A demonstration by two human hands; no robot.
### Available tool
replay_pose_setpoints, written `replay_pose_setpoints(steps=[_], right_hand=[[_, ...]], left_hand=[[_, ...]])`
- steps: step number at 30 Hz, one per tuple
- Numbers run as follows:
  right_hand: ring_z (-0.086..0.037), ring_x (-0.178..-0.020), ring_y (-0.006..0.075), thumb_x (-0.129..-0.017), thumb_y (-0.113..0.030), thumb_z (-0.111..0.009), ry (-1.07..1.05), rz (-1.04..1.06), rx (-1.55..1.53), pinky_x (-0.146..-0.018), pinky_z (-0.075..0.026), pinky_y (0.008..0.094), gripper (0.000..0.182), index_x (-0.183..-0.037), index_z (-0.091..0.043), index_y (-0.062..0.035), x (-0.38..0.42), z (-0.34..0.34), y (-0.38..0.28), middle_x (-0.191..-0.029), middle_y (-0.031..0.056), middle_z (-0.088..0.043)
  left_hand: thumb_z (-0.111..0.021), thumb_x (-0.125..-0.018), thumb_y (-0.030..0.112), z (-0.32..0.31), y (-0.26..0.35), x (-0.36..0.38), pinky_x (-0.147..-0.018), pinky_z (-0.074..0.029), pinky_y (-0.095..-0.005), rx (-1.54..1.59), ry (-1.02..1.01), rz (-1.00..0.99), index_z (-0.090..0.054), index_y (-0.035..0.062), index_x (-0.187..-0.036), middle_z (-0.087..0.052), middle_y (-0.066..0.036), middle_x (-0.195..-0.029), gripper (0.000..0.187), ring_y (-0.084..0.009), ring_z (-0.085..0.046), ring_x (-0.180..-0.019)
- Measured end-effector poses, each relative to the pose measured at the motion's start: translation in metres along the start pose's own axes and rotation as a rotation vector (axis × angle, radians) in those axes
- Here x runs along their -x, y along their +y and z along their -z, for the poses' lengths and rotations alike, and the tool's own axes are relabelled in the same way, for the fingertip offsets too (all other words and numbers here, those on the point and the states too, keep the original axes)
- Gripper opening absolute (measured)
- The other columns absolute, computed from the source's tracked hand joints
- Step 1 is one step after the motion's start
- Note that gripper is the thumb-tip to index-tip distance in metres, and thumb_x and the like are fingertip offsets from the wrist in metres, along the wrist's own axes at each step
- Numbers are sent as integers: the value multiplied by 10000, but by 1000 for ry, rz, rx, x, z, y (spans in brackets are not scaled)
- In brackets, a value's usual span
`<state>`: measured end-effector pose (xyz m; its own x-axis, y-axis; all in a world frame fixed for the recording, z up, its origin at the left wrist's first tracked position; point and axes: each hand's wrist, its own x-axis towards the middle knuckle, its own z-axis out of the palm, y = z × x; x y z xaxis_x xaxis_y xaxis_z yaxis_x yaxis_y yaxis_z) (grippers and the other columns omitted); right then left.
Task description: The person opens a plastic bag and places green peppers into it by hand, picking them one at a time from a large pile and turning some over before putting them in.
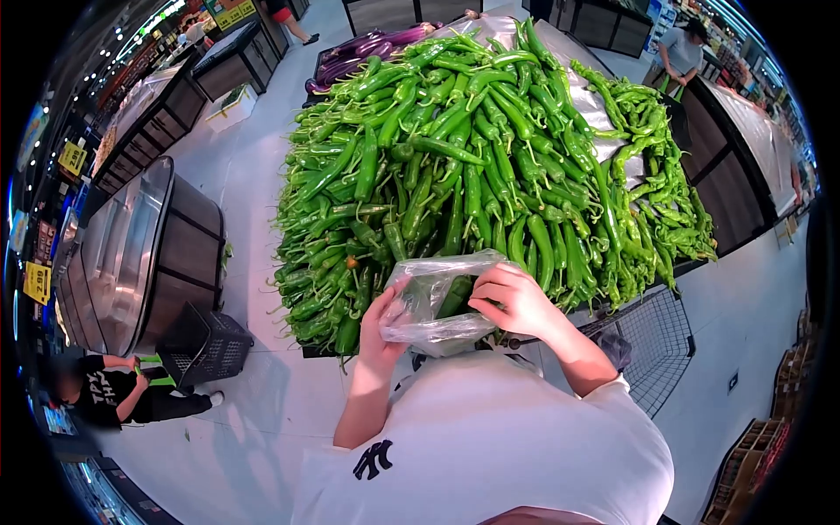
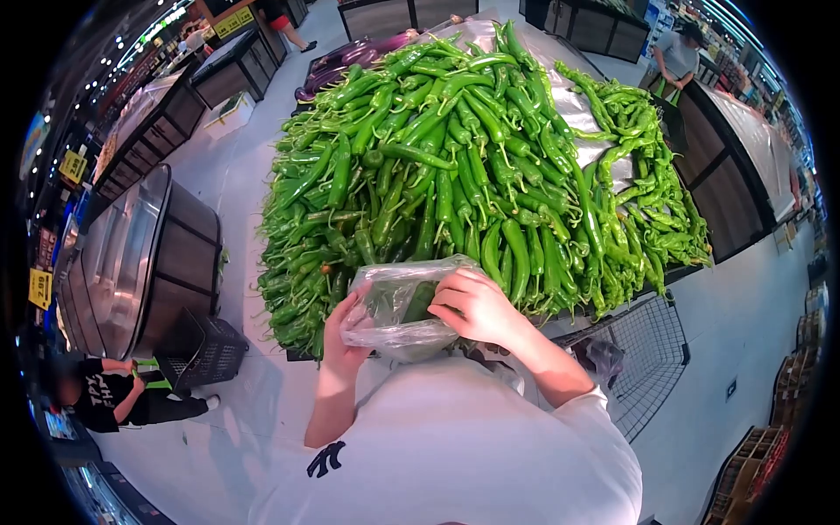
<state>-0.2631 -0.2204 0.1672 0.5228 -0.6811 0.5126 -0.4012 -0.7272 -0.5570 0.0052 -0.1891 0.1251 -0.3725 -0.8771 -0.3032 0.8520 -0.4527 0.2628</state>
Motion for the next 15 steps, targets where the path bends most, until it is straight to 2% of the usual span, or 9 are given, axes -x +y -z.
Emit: replay_pose_setpoints(steps=[1, 3, 6, 8, 9, 10, 12, 13, 15], right_hand=[[-647, -787, 272, -798, -91, -768, -4, 8, -49, -717, -535, 358, 96, -832, -700, -32, 0, 0, 0, -896, 73, -666], [-672, -737, 261, -762, -2, -764, 15, 36, -170, -638, -535, 340, 85, -825, -718, -35, -3, 3, 5, -871, 88, -691], [-665, -716, 242, -854, -82, -728, 129, -4, -268, -653, -537, 342, 156, -734, -657, -11, -22, 13, 36, -805, 80, -679], [-667, -848, 231, -881, -127, -715, 307, -84, -212, -751, -532, 343, 145, -824, -657, -7, -48, 16, 66, -908, 94, -682], [-650, -918, 241, -873, -165, -731, 414, -182, -76, -805, -522, 354, 199, -958, -644, -8, -62, 15, 76, -1006, 120, -658], [-632, -987, 252, -865, -204, -747, 519, -281, 62, -859, -512, 365, 321, -1092, -632, -8, -74, 12, 85, -1103, 147, -633], [-599, -1036, 278, -838, -279, -777, 556, -240, 343, -891, -504, 382, 622, -1337, -507, -25, -89, 6, 126, -1247, 180, -547], [-593, -1017, 304, -823, -310, -789, 520, -332, 160, -895, -506, 412, 743, -1419, -445, -31, -95, 4, 132, -1266, 197, -524], [-610, -963, 276, -825, -320, -787, 444, -346, 171, -853, -516, 397, 712, -1405, -486, -38, -104, -4, 151, -1149, 182, -585]], left_hand=[[-450, -1050, 224, -5, -5, 6, -419, -288, -227, -46, 144, -29, -529, 61, -1398, -353, 97, -529, 392, -46, -339, -447], [-440, -1052, 215, 1, -8, 14, -410, -286, -231, -8, 54, -2, -545, 56, -1386, -346, 90, -520, 384, -50, -331, -440], [-416, -1062, 214, 4, -11, 25, -428, -283, -235, -11, 28, 15, -563, 83, -1363, -331, 85, -534, 359, -61, -319, -453], [-413, -1066, 221, 7, -14, 26, -441, -296, -235, -21, 20, 15, -569, 102, -1352, -338, 85, -545, 347, -62, -331, -466], [-412, -1071, 231, 7, -14, 26, -449, -304, -239, -30, -2, 26, -592, 119, -1307, -337, 79, -554, 318, -64, -334, -476], [-420, -1069, 235, 9, -15, 26, -451, -297, -236, -32, -30, 26, -594, 112, -1296, -340, 79, -558, 311, -62, -336, -485], [-436, -1066, 244, 13, -18, 25, -455, -282, -230, -36, -90, 28, -598, 98, -1275, -346, 78, -566, 301, -57, -340, -504], [-441, -1065, 242, 12, -18, 26, -457, -283, -230, -53, -75, 17, -601, 97, -1267, -344, 79, -565, 296, -58, -339, -506], [-451, -1062, 237, 9, -19, 28, -461, -284, -231, -87, -43, -4, -608, 95, -1252, -341, 80, -565, 285, -59, -338, -511]])
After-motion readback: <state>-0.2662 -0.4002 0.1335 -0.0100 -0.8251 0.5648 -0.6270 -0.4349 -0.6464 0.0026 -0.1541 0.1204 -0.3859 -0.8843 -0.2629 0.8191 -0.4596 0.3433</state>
